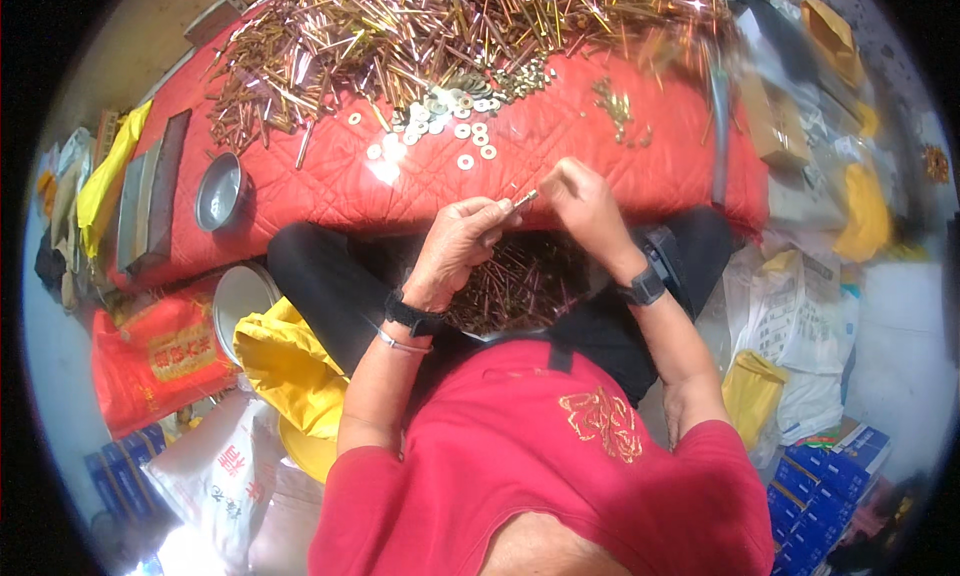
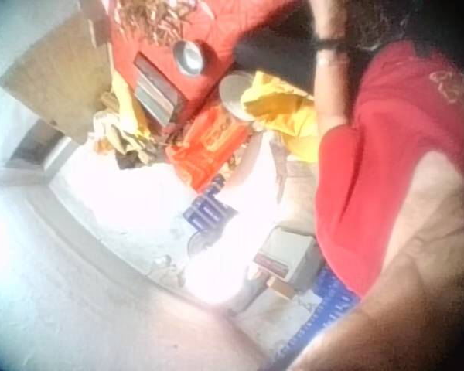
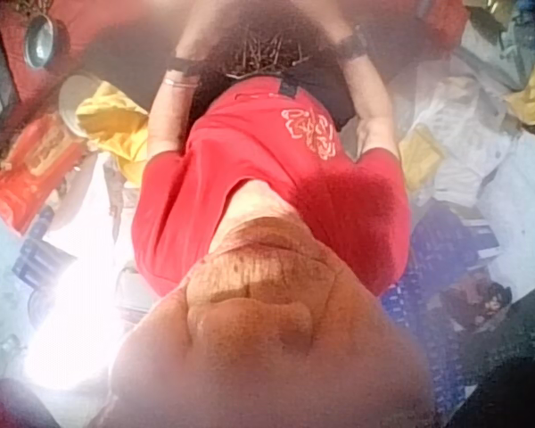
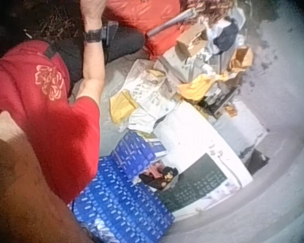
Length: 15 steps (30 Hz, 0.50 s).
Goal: The recorder is sitting on a padded surface and manually assembling small metal tubes and washers from a large pile.
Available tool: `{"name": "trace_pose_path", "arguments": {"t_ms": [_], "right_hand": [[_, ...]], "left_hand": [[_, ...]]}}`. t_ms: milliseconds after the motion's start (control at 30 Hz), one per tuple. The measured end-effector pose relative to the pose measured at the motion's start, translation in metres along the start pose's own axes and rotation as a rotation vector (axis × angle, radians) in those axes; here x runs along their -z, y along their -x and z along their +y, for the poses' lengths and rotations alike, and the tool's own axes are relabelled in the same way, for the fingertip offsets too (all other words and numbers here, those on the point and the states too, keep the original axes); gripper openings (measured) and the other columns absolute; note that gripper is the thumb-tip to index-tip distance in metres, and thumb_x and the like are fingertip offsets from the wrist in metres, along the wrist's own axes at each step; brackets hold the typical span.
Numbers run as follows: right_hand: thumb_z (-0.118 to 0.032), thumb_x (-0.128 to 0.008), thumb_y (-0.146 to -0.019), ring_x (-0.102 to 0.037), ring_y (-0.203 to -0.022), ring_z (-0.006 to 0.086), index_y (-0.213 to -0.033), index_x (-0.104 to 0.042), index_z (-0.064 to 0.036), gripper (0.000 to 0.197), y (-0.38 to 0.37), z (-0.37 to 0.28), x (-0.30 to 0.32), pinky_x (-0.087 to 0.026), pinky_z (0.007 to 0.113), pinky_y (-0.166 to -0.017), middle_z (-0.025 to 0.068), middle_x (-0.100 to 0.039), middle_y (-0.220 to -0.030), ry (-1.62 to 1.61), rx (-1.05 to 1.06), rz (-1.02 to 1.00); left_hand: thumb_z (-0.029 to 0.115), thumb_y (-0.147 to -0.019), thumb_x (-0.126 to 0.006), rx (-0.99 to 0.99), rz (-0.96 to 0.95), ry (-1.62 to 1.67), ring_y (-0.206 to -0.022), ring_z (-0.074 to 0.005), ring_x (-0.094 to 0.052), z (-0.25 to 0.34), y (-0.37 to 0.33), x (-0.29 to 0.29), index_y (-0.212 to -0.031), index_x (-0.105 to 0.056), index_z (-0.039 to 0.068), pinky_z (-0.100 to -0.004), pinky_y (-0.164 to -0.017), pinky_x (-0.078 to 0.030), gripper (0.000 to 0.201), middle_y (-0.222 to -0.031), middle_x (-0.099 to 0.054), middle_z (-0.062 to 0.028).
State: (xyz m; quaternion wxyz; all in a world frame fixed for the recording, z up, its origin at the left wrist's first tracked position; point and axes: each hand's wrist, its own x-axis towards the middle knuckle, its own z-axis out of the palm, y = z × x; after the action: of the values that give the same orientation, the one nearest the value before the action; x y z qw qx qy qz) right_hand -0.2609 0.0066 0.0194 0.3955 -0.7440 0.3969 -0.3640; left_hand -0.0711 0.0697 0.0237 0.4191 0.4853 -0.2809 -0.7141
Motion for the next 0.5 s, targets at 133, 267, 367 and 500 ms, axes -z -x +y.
{"name": "trace_pose_path", "arguments": {"t_ms": [133,267,367,500], "right_hand": [[-0.02,-0.063,-0.086,-0.057,-0.066,0.0232,-0.08,-0.058,-0.0005,0.021,-0.002,-0.005,-0.007,-0.044,0.034,-0.06,0.0107,-0.055,-0.073,-0.036,0.202,0.056],[-0.013,-0.061,-0.086,-0.057,-0.072,0.0249,-0.088,-0.057,-0.0003,0.013,0.0,-0.002,-0.001,-0.046,0.033,-0.066,0.0122,-0.056,-0.082,0.186,0.096,-0.113],[-0.007,-0.059,-0.085,-0.057,-0.074,0.0252,-0.101,-0.058,-0.0019,0.017,0.0,-0.013,-0.006,-0.046,0.034,-0.068,0.013,-0.054,-0.088,0.082,0.236,0.072],[-0.003,-0.059,-0.084,-0.057,-0.076,0.025,-0.119,-0.053,-0.0045,0.035,-0.002,-0.019,-0.014,-0.047,0.034,-0.07,0.0132,-0.054,-0.093,0.065,0.309,0.013]], "left_hand": [[0.027,-0.091,-0.062,0.022,-0.031,0.027,-0.042,-0.0003,-0.028,0.002,0.002,0.0,-0.088,-0.064,0.006,-0.0173,-0.038,-0.018,0.022,-0.058,-0.041,0.0087],[0.028,-0.09,-0.061,0.05,-0.058,0.075,-0.042,-0.0005,-0.029,-0.001,0.003,0.002,-0.089,-0.064,0.006,-0.0175,-0.038,-0.018,0.022,-0.058,-0.042,0.0089],[0.027,-0.091,-0.061,0.047,-0.085,0.121,-0.042,-0.001,-0.029,-0.003,0.0,0.005,-0.088,-0.065,0.005,-0.0184,-0.039,-0.02,0.023,-0.058,-0.042,0.0086],[0.027,-0.092,-0.059,0.089,-0.128,0.15,-0.045,-0.0011,-0.029,0.005,0.006,0.004,-0.089,-0.065,0.004,-0.0178,-0.041,-0.02,0.024,-0.059,-0.041,0.0093]]}}
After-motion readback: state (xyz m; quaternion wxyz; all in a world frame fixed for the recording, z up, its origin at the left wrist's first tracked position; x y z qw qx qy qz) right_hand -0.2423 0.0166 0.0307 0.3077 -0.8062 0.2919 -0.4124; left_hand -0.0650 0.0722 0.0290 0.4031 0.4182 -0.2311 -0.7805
